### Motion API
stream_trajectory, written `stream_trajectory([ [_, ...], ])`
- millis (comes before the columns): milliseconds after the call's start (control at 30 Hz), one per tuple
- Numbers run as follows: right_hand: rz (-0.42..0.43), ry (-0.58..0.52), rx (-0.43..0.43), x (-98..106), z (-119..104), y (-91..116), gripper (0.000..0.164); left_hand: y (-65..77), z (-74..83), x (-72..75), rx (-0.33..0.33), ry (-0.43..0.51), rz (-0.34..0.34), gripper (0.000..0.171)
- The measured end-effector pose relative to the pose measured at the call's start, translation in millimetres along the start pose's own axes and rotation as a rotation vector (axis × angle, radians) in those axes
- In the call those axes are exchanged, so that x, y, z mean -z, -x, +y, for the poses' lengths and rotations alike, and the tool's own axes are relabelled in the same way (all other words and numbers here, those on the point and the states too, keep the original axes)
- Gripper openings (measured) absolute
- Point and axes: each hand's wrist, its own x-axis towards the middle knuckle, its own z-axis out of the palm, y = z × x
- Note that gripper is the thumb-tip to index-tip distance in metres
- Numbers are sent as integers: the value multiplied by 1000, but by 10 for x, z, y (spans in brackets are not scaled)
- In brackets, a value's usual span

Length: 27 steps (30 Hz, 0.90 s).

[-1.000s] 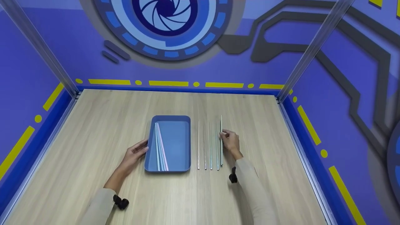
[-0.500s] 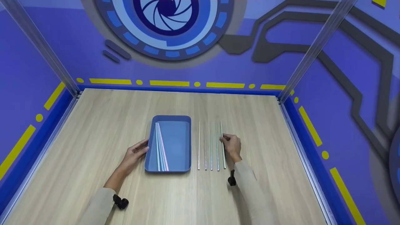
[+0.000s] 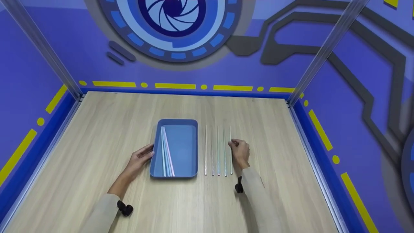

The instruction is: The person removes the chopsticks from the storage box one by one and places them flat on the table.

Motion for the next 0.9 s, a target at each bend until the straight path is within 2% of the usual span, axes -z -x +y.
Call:
stream_trajectory([
  [267,21,-9,-11,37,-86,-54,24,6,-31,11,15,-20,32,53],
  [467,-29,-69,36,7,-382,-142,22,-6,-35,17,5,-22,26,54],
  [667,-132,-142,155,-155,-827,-164,21,-26,-15,16,-9,-12,21,53],
  [900,-263,-190,324,-466,-1284,-83,20,-7,-14,-11,-5,22,-3,55],
])
